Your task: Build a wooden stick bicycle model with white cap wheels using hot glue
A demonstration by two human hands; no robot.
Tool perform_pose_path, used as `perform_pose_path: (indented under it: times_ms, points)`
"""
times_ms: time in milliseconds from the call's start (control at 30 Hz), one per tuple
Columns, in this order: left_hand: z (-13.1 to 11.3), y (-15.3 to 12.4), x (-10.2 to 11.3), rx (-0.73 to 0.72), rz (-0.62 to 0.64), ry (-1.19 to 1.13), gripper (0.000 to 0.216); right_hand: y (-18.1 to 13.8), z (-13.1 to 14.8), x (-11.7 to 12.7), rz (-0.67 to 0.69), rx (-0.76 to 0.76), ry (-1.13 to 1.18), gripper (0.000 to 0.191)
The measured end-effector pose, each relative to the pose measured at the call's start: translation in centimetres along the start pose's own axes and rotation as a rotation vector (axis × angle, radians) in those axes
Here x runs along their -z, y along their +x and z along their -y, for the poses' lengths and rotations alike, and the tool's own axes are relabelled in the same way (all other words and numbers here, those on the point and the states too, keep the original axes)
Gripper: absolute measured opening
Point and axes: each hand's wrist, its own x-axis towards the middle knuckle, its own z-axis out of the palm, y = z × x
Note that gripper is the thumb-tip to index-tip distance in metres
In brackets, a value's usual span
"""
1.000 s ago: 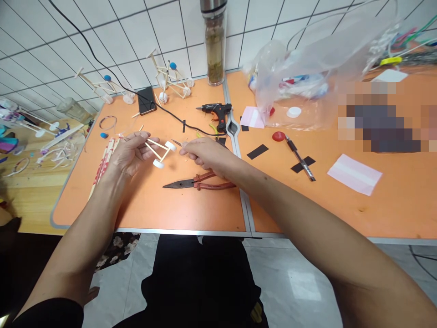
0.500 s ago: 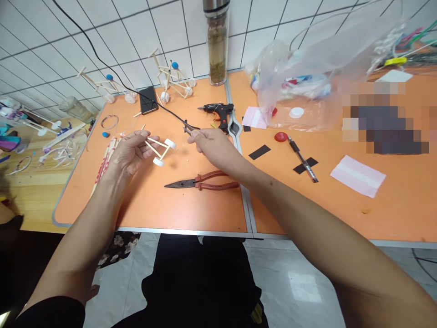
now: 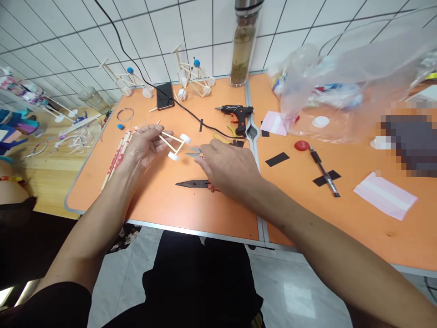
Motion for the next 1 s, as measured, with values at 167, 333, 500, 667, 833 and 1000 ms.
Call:
perform_pose_path:
  times_ms: [167,333,500,667,833,1000]
  points:
    - [0.2,-0.1,-0.1,-0.015,0.009,0.014,0.017,0.1,1.3,-0.1,0.025,-0.009,-0.061,0.035]
    - [0.6,-0.1,-0.2,-0.02,0.022,0.021,0.025,0.1,1.5,-0.8,0.012,0.018,-0.06,0.038]
    - [0.7,-0.1,-0.1,-0.033,0.033,0.026,0.024,0.1,1.5,-1.2,0.018,0.033,-0.077,0.04]
    - [0.7,-0.2,-0.1,-0.043,0.039,0.017,0.018,0.2,1.7,-1.2,0.012,0.036,-0.071,0.042]
    - [0.7,-0.3,-0.2,-0.035,0.025,0.031,0.022,0.3,1.6,-0.7,0.04,0.025,-0.054,0.04]
    - [0.7,0.0,0.1,-0.042,0.016,0.027,0.02,0.4,0.2,-0.1,0.114,0.003,-0.018,0.032]
